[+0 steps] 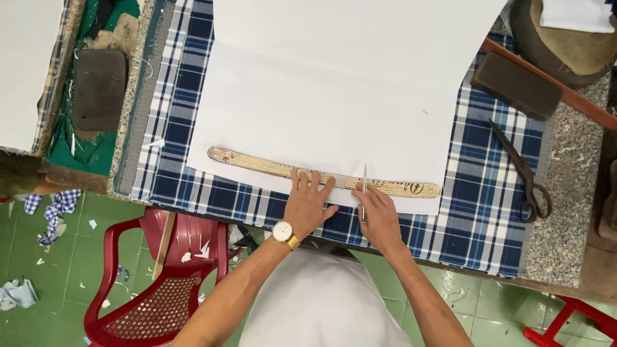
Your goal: The person uses a wooden ruler and a pen to draw multiple straight lines on a large white sheet of paper placed on a plaid tablecloth. They repeatedly reposition the ruler and draw lines across the paper.
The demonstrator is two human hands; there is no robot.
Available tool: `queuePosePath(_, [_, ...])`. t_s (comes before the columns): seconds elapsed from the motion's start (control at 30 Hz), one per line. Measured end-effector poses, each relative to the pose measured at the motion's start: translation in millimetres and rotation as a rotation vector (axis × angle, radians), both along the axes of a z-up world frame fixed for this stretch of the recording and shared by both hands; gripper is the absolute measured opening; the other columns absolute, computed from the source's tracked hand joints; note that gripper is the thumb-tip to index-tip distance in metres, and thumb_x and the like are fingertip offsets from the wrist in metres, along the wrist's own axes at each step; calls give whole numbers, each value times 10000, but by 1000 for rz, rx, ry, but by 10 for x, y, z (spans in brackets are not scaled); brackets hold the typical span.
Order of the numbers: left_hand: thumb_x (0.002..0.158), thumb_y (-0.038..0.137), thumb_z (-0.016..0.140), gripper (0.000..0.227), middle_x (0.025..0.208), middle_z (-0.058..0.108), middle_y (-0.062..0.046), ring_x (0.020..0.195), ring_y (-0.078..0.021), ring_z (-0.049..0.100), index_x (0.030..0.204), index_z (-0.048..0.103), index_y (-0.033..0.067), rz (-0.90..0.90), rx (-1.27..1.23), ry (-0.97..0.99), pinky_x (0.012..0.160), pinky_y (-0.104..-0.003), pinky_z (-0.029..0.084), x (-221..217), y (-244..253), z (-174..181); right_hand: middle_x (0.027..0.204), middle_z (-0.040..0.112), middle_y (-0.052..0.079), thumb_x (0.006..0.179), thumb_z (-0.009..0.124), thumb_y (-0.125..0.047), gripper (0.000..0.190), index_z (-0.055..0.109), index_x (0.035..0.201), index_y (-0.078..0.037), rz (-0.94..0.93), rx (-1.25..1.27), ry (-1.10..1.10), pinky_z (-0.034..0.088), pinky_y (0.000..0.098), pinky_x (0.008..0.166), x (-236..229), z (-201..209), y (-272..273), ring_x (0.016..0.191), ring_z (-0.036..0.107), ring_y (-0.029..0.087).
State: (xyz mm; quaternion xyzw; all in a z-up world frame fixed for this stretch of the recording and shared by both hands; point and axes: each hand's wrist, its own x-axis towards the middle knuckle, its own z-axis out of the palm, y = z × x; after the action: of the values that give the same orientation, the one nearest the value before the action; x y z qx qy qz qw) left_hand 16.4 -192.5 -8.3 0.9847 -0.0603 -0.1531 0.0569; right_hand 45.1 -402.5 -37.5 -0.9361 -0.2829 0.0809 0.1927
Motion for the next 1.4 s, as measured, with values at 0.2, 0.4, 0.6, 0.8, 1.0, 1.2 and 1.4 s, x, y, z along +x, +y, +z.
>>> queuePosePath(0.2, [945, 610, 502, 762, 1449, 425, -289, 1317, -548, 417, 1555, 383, 170, -27, 87, 180, 1132, -679, 136, 93, -138, 273, 1291, 693, 52, 1012, 506, -114, 352, 612, 1333, -209, -77, 62, 267, 487, 457, 1056, 159, 641, 122, 1234, 624, 285])
queuePosePath(0.4, [940, 603, 539, 774, 1441, 417, -286, 1291, -563, 447, 1550, 391, 152, -51, 61, 203, 1114, -664, 161, 124, -107, 309, 1038, 650, -62, 1065, 450, -429, 357, 706, 1285, -313, -253, 306, 495, 564, 299, 712, 501, 561, 257, 841, 636, 96])
queuePosePath(0.6, [910, 658, 549, 822, 1454, 424, -258, 1296, -637, 400, 1506, 433, 105, -57, 96, 173, 1049, -656, 277, 114, -135, 155, 972, 748, 49, 1012, 613, -256, 236, 748, 1184, -167, -188, 487, 600, 585, 379, 829, 736, 617, 1097, 882, 703, 217])
queuePosePath(0.8, [920, 652, 527, 819, 1458, 481, -248, 1303, -683, 358, 1471, 497, 48, -24, 21, 221, 952, -545, 455, 94, -159, -116, 994, 757, 43, 1023, 596, -320, 261, 742, 1183, -176, -100, 411, 629, 579, 338, 820, 809, 492, 1455, 869, 698, 209])
queuePosePath(1.0, [911, 662, 476, 662, 1074, 674, -156, 1020, -485, 626, 1185, 626, 78, -75, 35, 155, 673, -449, 510, -51, -214, -713, 1022, 743, 119, 1031, 582, -249, 261, 734, 1199, -120, 11, 365, 629, 582, 390, 863, 828, 520, 1630, 940, 702, 290])
queuePosePath(1.2, [842, 671, 626, 894, 1470, 438, -242, 1219, -656, 479, 1496, 421, 98, 7, 46, 60, 621, -444, 593, 96, -139, 110, 1046, 738, 141, 1043, 551, -302, 280, 716, 1189, -130, 72, 185, 538, 585, 484, 894, 896, 790, 1225, 970, 699, 363])
queuePosePath(1.4, [897, 632, 600, 837, 1382, 455, -238, 1272, -652, 440, 1521, 431, 100, -40, 13, 143, 742, -395, 632, 146, -70, 369, 1097, 753, 85, 1028, 554, -334, 269, 716, 1198, -203, -148, -104, 435, 561, 463, 956, 949, 980, -68, 1019, 719, 331])
